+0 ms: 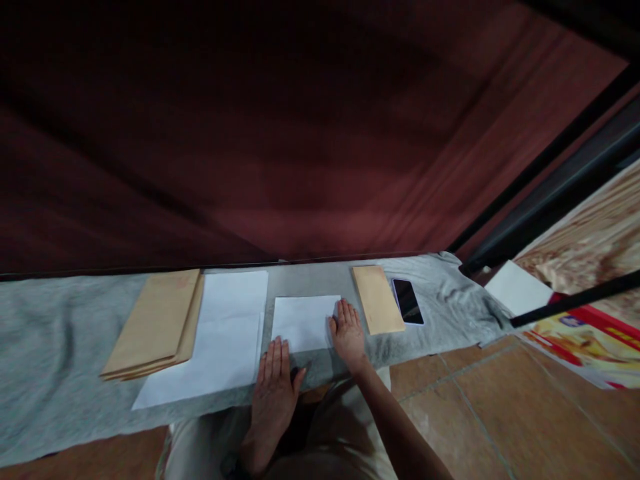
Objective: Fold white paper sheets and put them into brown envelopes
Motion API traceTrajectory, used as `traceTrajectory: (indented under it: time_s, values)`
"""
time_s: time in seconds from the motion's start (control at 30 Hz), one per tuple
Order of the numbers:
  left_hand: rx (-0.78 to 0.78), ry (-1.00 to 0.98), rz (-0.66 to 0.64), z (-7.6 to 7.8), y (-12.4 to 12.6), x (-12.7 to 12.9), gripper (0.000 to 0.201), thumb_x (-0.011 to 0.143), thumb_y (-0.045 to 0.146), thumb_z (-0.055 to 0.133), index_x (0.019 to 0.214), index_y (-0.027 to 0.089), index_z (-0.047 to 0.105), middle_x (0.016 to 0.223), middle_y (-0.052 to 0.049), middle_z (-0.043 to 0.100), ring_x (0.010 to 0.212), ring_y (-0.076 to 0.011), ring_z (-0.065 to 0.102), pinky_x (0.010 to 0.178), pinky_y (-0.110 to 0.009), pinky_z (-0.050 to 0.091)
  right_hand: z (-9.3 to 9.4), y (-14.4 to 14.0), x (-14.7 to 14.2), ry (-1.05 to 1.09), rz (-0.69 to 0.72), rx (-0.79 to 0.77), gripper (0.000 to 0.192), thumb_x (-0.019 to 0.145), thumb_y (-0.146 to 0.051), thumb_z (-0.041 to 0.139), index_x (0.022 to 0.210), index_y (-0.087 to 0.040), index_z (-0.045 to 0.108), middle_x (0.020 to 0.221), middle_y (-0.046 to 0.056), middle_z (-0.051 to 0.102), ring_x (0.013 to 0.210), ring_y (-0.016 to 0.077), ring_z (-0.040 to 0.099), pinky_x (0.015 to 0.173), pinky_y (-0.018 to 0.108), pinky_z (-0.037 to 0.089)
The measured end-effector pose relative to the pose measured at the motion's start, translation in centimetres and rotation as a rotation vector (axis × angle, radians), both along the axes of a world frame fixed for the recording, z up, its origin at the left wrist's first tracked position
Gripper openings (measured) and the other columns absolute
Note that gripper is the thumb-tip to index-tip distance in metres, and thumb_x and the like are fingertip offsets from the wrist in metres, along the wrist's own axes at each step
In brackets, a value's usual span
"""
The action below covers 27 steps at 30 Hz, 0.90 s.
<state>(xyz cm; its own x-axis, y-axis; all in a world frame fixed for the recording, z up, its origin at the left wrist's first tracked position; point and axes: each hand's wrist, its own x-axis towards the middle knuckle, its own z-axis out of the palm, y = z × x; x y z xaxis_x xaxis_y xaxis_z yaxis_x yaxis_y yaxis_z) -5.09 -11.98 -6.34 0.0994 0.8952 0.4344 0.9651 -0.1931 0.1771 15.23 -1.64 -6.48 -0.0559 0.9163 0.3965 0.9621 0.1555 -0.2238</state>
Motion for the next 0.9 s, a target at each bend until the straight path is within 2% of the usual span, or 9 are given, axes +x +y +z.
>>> traceTrajectory:
  time_s: [0.13, 0.23, 0.37, 0.47, 0.7, 0.8, 0.9]
  values:
    - [0.010, 0.029, 0.036, 0.0, -0.1, 0.2, 0.075, 0.101, 0.054, 0.033, 0.158, 0.006, 0.025, 0.156, -0.025, 0.043, 0.145, -0.0355, 0.042, 0.114, -0.054, 0.042, -0.2, -1.3, 0.7, 0.007, -0.012, 0.004, 0.052, 0.105, -0.030, 0.037, 0.148, -0.004, 0.046, 0.152, 0.021, 0.049, 0.143, 0.0295, 0.042, 0.116, 0.047, 0.035]
    - [-0.003, 0.025, 0.049, -0.2, 0.1, 0.4, 0.074, 0.100, 0.054, 0.034, 0.156, 0.006, 0.032, 0.156, -0.025, 0.043, 0.145, -0.0358, 0.041, 0.115, -0.055, 0.041, -0.2, -2.3, 1.3, 0.037, -0.018, 0.002, 0.049, 0.104, -0.029, 0.038, 0.145, -0.006, 0.050, 0.147, 0.022, 0.053, 0.137, 0.0309, 0.048, 0.111, 0.048, 0.040]
    - [0.005, 0.014, 0.023, -0.4, -0.1, 0.3, 0.070, 0.100, 0.054, 0.037, 0.152, 0.008, 0.040, 0.159, -0.024, 0.038, 0.149, -0.0372, 0.035, 0.116, -0.057, 0.040, 0.2, -2.7, 1.5, 0.114, -0.044, -0.037, 0.042, 0.100, -0.030, 0.046, 0.137, -0.015, 0.057, 0.126, 0.018, 0.066, 0.112, 0.0302, 0.063, 0.098, 0.044, 0.048]
    - [-0.003, 0.006, 0.023, -0.6, -0.2, 0.3, 0.069, 0.100, 0.053, 0.038, 0.153, 0.009, 0.039, 0.161, -0.023, 0.035, 0.150, -0.0369, 0.031, 0.117, -0.057, 0.038, 0.8, -2.2, 1.4, 0.220, -0.083, -0.091, 0.039, 0.097, -0.029, 0.049, 0.133, -0.016, 0.059, 0.108, 0.014, 0.069, 0.095, 0.0267, 0.068, 0.087, 0.038, 0.052]
    - [0.023, 0.029, 0.026, -0.7, -0.1, 0.5, 0.069, 0.100, 0.051, 0.038, 0.152, 0.006, 0.040, 0.160, -0.025, 0.035, 0.150, -0.0378, 0.033, 0.116, -0.057, 0.040, 1.7, -0.5, 2.0, 0.545, -0.102, -0.294, 0.021, 0.089, -0.033, 0.055, 0.096, -0.019, 0.069, 0.078, 0.004, 0.069, 0.073, 0.0206, 0.066, 0.067, 0.028, 0.048]
    - [0.028, 0.030, 0.025, -0.8, -0.2, 0.5, 0.068, 0.100, 0.050, 0.038, 0.152, 0.005, 0.039, 0.161, -0.026, 0.033, 0.150, -0.0385, 0.032, 0.117, -0.057, 0.038, 1.7, -0.3, 2.2, 0.603, -0.086, -0.318, 0.022, 0.088, -0.036, 0.054, 0.079, -0.021, 0.067, 0.064, -0.001, 0.063, 0.061, 0.0173, 0.060, 0.059, 0.025, 0.044]
    - [0.032, 0.019, 0.026, -1.0, -0.2, 0.4, 0.068, 0.100, 0.049, 0.038, 0.153, 0.007, 0.038, 0.161, -0.025, 0.034, 0.150, -0.0375, 0.033, 0.116, -0.057, 0.039, 1.6, -0.2, 2.3, 0.625, -0.077, -0.307, 0.021, 0.085, -0.035, 0.053, 0.075, -0.021, 0.066, 0.061, -0.002, 0.062, 0.058, 0.0163, 0.059, 0.056, 0.024, 0.043]
